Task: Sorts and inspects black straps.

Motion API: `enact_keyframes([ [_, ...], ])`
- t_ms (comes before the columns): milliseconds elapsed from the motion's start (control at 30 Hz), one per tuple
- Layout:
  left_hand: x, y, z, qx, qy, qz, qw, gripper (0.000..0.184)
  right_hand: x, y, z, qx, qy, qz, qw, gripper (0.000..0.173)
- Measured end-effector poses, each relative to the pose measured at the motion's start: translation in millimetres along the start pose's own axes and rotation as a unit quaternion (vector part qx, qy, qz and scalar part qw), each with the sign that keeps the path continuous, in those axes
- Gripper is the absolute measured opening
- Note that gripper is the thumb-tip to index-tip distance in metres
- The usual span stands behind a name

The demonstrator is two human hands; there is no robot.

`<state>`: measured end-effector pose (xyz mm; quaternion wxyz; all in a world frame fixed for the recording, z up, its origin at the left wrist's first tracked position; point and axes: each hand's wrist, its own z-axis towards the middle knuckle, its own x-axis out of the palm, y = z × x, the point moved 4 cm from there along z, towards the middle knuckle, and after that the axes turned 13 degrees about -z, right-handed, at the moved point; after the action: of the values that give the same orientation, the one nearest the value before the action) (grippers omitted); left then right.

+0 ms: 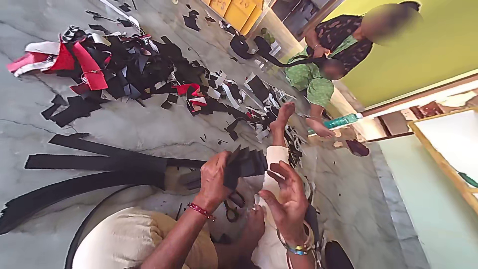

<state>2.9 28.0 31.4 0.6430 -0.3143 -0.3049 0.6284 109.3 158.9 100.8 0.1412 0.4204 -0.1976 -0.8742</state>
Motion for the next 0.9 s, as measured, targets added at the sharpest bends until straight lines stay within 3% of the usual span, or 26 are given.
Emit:
enact_keyframes([
  [167,1.6,2.1,-1.5,0.017,0.032,0.051,0.998,0.024,16.3,42.5,7.7,-0.177,-0.056,-0.242,0.952,0.046],
  [300,4.2,0.8,-0.6,0.042,0.041,0.09,0.994,0.018,27.4,36.1,10.0,-0.215,-0.056,-0.294,0.929,0.024],
  [433,7.4,2.6,-2.0,0.056,0.033,0.11,0.992,0.021,24.9,33.0,12.3,-0.181,-0.074,-0.26,0.946,0.024],
  [600,10.5,1.9,-3.7,0.054,0.047,0.082,0.994,0.024,20.6,21.3,24.1,-0.066,-0.085,-0.196,0.975,0.026],
  [900,12.5,4.5,-6.7,-0.023,0.095,-0.015,0.995,0.035,24.8,6.0,36.1,0.044,-0.026,-0.089,0.995,0.025],
])
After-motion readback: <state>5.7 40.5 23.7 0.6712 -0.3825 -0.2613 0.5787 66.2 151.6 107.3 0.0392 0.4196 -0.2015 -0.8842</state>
